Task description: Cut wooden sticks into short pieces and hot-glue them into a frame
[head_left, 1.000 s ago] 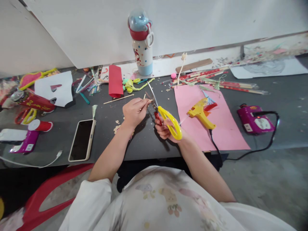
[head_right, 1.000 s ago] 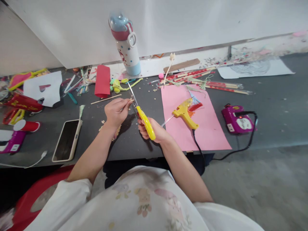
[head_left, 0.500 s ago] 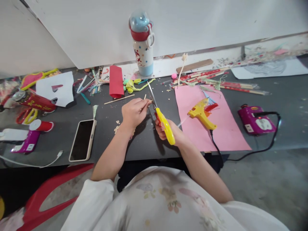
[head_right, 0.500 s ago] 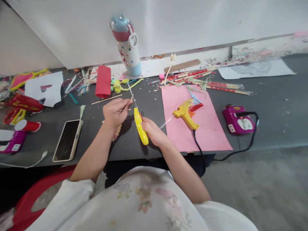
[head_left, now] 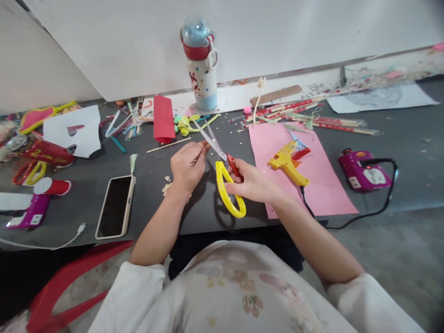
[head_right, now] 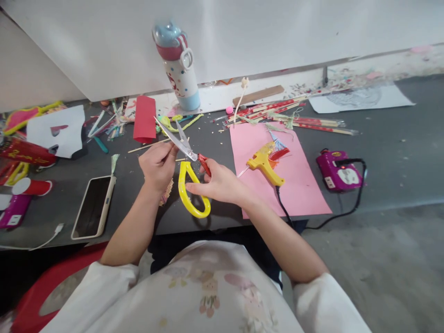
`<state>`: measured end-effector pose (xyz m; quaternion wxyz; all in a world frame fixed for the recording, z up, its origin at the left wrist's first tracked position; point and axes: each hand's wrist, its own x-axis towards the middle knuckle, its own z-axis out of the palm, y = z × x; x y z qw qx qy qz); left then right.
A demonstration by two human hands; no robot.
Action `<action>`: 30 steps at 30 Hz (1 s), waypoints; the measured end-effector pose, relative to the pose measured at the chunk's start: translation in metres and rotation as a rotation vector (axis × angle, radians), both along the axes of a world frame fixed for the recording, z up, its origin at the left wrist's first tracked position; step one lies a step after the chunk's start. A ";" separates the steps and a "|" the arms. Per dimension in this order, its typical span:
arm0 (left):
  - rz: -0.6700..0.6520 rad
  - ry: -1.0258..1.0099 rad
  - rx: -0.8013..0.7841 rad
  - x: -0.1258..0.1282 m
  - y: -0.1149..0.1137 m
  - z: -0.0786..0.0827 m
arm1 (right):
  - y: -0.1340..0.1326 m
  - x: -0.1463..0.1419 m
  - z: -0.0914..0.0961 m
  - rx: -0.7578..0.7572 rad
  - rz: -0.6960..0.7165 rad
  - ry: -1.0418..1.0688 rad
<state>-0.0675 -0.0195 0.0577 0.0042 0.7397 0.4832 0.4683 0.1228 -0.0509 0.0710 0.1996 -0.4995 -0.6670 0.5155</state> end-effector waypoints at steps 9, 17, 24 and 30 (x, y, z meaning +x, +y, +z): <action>0.083 0.037 -0.015 -0.002 0.007 -0.006 | 0.028 -0.001 0.010 -0.020 0.127 -0.123; 0.116 -0.053 -0.170 -0.007 0.007 0.003 | 0.039 -0.006 -0.005 0.007 0.136 -0.052; 0.098 -0.112 -0.328 -0.002 0.003 0.015 | 0.035 0.003 -0.010 0.037 0.121 0.029; 0.100 -0.099 -0.343 -0.002 0.003 0.015 | 0.035 0.004 -0.010 0.045 0.123 0.034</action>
